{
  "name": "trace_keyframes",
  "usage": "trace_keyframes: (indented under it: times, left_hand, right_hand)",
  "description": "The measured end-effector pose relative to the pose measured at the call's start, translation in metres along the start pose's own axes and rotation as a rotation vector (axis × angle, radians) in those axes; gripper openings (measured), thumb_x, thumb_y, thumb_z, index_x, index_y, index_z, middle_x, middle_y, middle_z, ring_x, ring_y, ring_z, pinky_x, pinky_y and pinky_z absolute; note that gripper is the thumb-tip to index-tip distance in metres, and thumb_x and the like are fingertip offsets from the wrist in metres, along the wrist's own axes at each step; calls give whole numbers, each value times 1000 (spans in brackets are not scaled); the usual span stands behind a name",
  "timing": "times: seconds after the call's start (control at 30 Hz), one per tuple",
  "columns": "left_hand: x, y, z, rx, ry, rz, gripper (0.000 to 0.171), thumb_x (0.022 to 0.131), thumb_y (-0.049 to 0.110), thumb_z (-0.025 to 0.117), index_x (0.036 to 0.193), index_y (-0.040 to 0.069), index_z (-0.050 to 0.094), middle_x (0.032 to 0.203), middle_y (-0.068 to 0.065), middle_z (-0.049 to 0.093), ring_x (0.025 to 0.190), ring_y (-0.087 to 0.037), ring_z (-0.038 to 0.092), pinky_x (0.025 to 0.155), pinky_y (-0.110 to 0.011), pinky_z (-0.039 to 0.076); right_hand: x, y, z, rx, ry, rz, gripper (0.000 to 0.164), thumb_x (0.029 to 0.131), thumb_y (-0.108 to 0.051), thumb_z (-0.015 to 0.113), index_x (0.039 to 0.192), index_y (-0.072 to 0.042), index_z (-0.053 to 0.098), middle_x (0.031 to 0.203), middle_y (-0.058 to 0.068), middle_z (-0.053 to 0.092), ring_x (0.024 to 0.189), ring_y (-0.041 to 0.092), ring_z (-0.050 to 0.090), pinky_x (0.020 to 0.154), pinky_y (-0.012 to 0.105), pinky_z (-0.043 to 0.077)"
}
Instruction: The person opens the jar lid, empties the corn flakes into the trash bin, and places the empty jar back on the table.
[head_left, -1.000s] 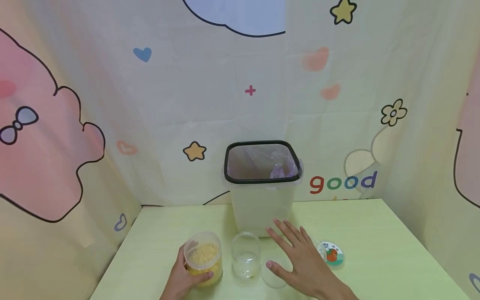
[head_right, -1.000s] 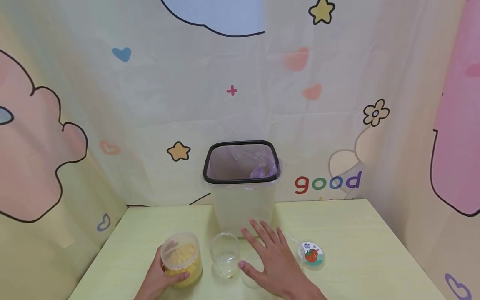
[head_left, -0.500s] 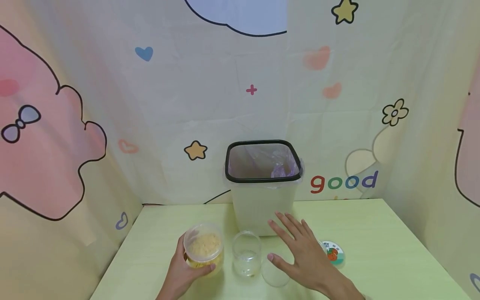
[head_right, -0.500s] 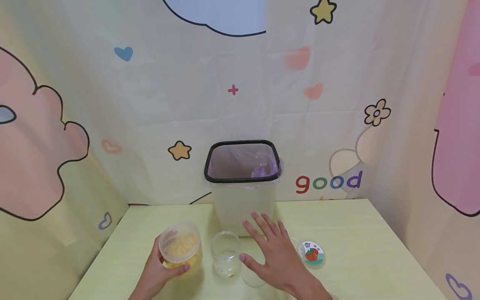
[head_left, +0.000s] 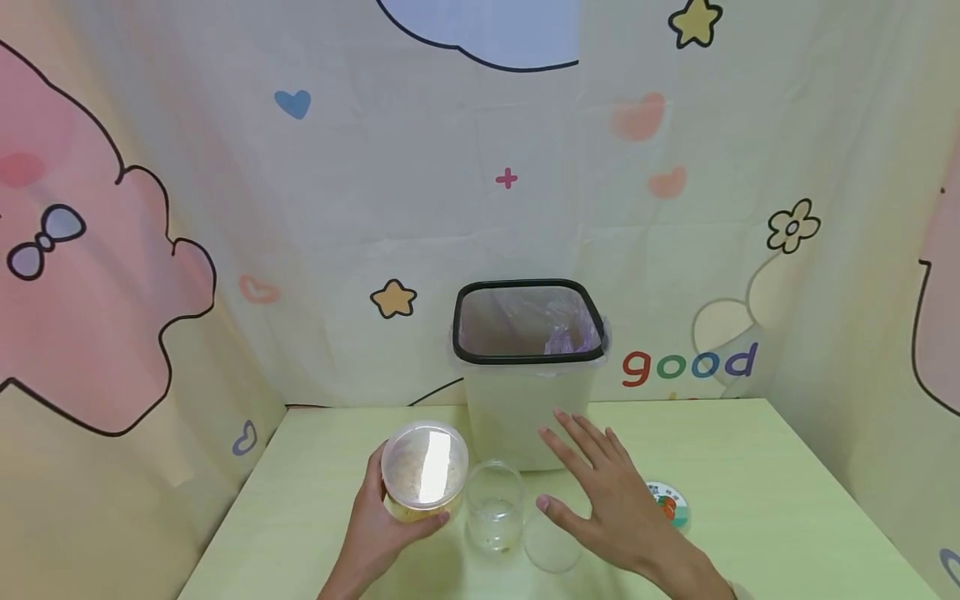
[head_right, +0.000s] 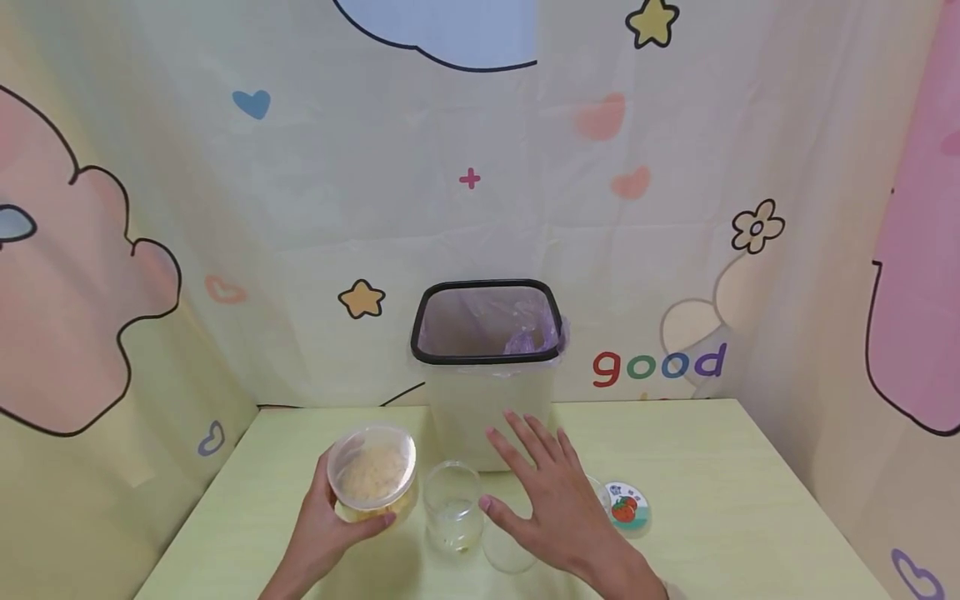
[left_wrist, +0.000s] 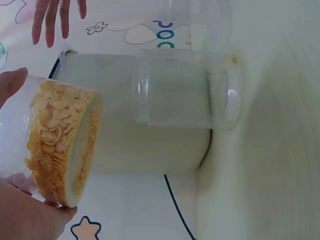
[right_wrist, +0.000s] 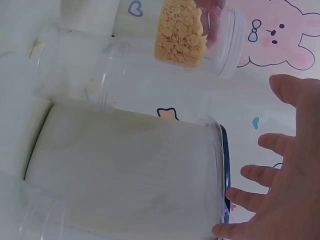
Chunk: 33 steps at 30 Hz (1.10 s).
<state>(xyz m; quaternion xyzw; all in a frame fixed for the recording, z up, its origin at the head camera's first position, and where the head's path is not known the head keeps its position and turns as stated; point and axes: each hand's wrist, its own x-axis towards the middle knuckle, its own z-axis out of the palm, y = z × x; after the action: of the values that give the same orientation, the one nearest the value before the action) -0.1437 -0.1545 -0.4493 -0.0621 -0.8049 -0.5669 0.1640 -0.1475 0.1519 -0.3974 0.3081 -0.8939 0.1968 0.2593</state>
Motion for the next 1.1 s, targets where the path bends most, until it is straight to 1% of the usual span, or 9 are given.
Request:
trace_keyframes:
  times: [0.07,0.2,0.33,0.53,0.67,0.77,0.9,0.97,1.1]
  left_hand:
    - [1,4,4,4,6,8,107,56,28,96,145,30,35,138,-2,52,123,-26,54,99,-50,44]
    - [6,12,13,-21,17,35,109,53,27,97,144,35,36,137,3,53,121,-21,55,99,-49,44]
    - [11,21,23,-58,19,79,110,52,25,97,142,39,37,135,9,53,121,-17,54,100,-47,45]
    - [16,32,38,-60,7,146,110,53,26,97,144,37,36,136,8,52,121,-17,54,100,-47,46]
    - [17,37,47,-46,1,179,110,54,28,97,144,37,35,137,10,51,121,-15,54,99,-46,47]
    - [17,40,53,-35,4,205,109,55,30,96,145,37,34,139,11,48,122,-15,53,98,-45,48]
    - [16,43,64,-6,8,254,108,58,34,95,147,35,32,141,5,46,124,-18,51,97,-44,49]
    - [15,44,69,29,14,287,109,60,36,94,148,32,31,141,2,46,123,-19,51,94,-42,51]
    - [14,44,81,92,46,365,109,60,33,94,149,27,31,139,-3,47,120,-18,50,89,-38,53]
  right_hand:
    - [1,0,-1,1,14,-5,74,89,-46,66,153,-29,34,162,-2,27,146,29,31,114,60,25]
    - [4,-1,-4,-2,34,-11,75,88,-45,67,153,-30,34,161,0,29,145,30,32,117,56,24]
    - [7,-3,-9,5,19,-1,77,87,-45,69,153,-29,34,161,0,29,146,28,31,119,56,23]
    - [13,-3,-13,7,43,-29,76,85,-44,70,151,-24,38,160,3,32,144,27,34,116,58,27]
    - [16,-4,-17,15,55,-37,76,85,-45,70,151,-23,39,160,3,31,143,28,36,112,58,33]
    - [18,-6,-21,26,54,-33,78,85,-44,71,152,-26,37,161,1,29,143,29,36,108,58,39]
    - [20,-7,-26,37,47,-18,80,84,-45,72,153,-29,34,162,0,28,144,29,36,104,57,44]
    - [21,-9,-27,39,50,-12,79,84,-46,72,152,-28,36,162,-1,28,144,28,36,103,56,46]
    - [24,-12,-28,41,54,-19,78,84,-47,72,151,-26,39,161,-1,28,142,27,39,98,54,50]
